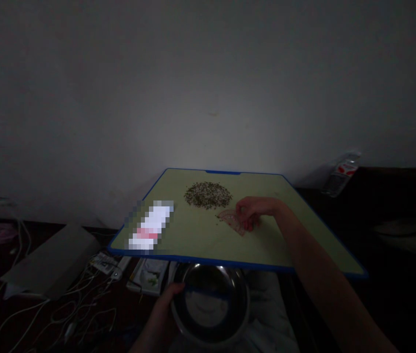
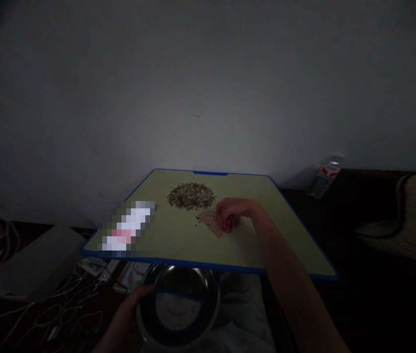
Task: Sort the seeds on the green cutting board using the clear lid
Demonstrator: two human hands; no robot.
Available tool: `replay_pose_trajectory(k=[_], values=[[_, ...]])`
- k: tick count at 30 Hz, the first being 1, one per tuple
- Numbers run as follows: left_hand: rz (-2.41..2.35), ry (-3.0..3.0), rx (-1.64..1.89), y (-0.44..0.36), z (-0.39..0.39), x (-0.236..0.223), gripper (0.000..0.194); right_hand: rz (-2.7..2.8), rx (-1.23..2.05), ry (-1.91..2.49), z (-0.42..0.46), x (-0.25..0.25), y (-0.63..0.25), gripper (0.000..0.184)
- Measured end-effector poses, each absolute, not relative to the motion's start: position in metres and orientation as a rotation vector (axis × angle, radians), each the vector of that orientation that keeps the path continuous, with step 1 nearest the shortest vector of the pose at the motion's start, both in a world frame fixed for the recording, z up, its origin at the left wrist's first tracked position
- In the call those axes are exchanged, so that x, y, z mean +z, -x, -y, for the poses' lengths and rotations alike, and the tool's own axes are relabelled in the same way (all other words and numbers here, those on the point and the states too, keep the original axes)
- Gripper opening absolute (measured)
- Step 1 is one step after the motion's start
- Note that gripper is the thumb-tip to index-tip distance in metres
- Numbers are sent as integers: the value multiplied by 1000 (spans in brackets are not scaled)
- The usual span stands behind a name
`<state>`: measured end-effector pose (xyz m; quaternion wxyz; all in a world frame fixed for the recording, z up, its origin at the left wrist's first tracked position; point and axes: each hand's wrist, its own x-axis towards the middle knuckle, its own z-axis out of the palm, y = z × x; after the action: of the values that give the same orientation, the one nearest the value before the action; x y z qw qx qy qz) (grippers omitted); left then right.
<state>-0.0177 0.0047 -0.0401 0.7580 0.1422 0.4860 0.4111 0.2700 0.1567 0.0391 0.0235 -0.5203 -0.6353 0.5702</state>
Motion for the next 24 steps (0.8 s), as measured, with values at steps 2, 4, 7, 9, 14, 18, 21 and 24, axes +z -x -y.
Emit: replay_pose_trajectory(k=[2,4,7,9,14,18,21,24], values=[[-1058,-300,911,18,-5,-40,15,1963,1699,1598,-157,41,-271,32],[-1034,-295,917,18,-6,-40,15,1955,1627,1599,-157,41,-272,31],[-1031,-297,893,18,-6,-39,17,1963,1531,1592,-160,38,-272,30],[-1049,-306,880,18,-7,-39,18,1979,1460,1569,-164,35,-272,30],[-1034,-305,870,18,-6,-39,20,2013,1304,1536,-170,26,-274,33],[-1065,-312,901,19,-7,-40,20,2019,1269,1524,-171,25,-272,38],[-1074,-298,926,18,-7,-39,20,2036,1262,1526,-170,26,-269,41],[-1044,-291,911,18,-7,-38,20,2043,1260,1530,-169,28,-266,41]])
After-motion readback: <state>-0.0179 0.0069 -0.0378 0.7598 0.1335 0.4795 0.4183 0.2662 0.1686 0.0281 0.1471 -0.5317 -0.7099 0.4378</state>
